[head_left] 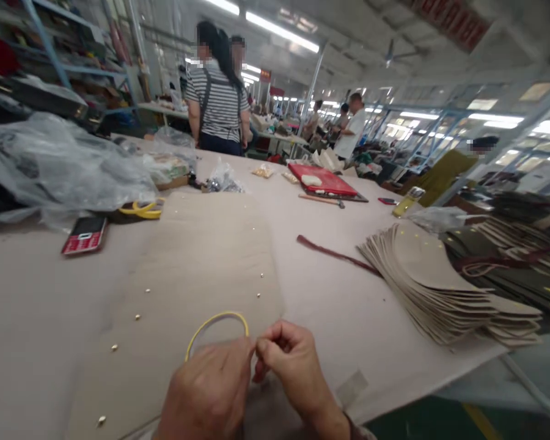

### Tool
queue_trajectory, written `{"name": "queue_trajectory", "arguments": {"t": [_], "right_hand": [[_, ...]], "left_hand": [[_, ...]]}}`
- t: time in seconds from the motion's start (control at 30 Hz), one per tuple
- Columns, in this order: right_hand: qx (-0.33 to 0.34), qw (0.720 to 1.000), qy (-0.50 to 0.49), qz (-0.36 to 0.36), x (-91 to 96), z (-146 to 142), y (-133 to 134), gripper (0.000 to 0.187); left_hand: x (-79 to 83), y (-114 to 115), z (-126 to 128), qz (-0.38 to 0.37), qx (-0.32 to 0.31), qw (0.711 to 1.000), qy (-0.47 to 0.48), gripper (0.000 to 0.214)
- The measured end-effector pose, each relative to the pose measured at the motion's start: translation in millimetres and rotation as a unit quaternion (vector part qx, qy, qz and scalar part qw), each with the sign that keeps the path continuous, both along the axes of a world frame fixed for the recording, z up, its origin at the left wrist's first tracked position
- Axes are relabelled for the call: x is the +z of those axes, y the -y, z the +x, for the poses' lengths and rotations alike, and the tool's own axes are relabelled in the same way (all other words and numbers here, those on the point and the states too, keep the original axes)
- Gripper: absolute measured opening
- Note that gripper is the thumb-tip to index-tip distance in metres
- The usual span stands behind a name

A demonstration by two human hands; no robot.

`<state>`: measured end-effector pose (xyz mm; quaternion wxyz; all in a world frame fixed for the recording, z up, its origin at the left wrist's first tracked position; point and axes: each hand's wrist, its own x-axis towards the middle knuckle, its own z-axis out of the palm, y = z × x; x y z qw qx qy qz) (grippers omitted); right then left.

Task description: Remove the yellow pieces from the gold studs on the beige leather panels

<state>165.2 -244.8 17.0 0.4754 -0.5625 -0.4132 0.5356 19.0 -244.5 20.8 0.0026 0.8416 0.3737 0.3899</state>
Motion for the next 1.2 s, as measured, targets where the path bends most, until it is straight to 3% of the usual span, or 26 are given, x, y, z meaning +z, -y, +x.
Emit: {"name": "queue_trajectory", "arguments": {"t": [0.07,0.17,0.23,0.33,0.43,0.53,0.73,1.2], "right_hand": [[-0.003,1.000,0.020,0.000,-0.7,5.1,-2.5,0.015],[-0.058,0.980,0.171,0.078,-9.3,23.5,-7.3,0.012],[-0.046,0.972,0.216,0.087,-15.3,39.3,-10.9,0.014],[0.033,0.990,0.134,-0.011,-19.8,58.2,-15.9,0.024],[0.054,0.992,0.080,-0.081,-20.4,65.1,-18.6,0.031],[0.061,0.989,0.099,-0.090,-19.3,63.0,-18.5,0.030],[0.087,0.974,0.196,-0.071,-17.8,55.0,-18.4,0.019],[0.187,0.872,0.452,0.019,-3.3,48.1,-30.8,0.016]], "left_hand": [[1.0,2.1,5.1,0.000,-0.004,1.000,0.014,0.017],[8.0,5.0,8.4,0.001,-0.009,0.999,0.035,0.013],[9.5,3.9,5.0,0.005,0.003,1.000,0.014,0.012],[-1.2,-3.4,-5.7,-0.025,0.049,0.994,-0.090,0.014],[-20.3,-10.7,-13.8,-0.081,0.081,0.974,-0.196,0.015],[-32.0,-13.1,-15.2,-0.103,0.084,0.963,-0.234,0.014],[-30.6,-12.2,-14.8,-0.125,0.068,0.964,-0.226,0.013],[-36.6,-10.5,-16.3,-0.158,0.071,0.964,-0.204,0.018]]}}
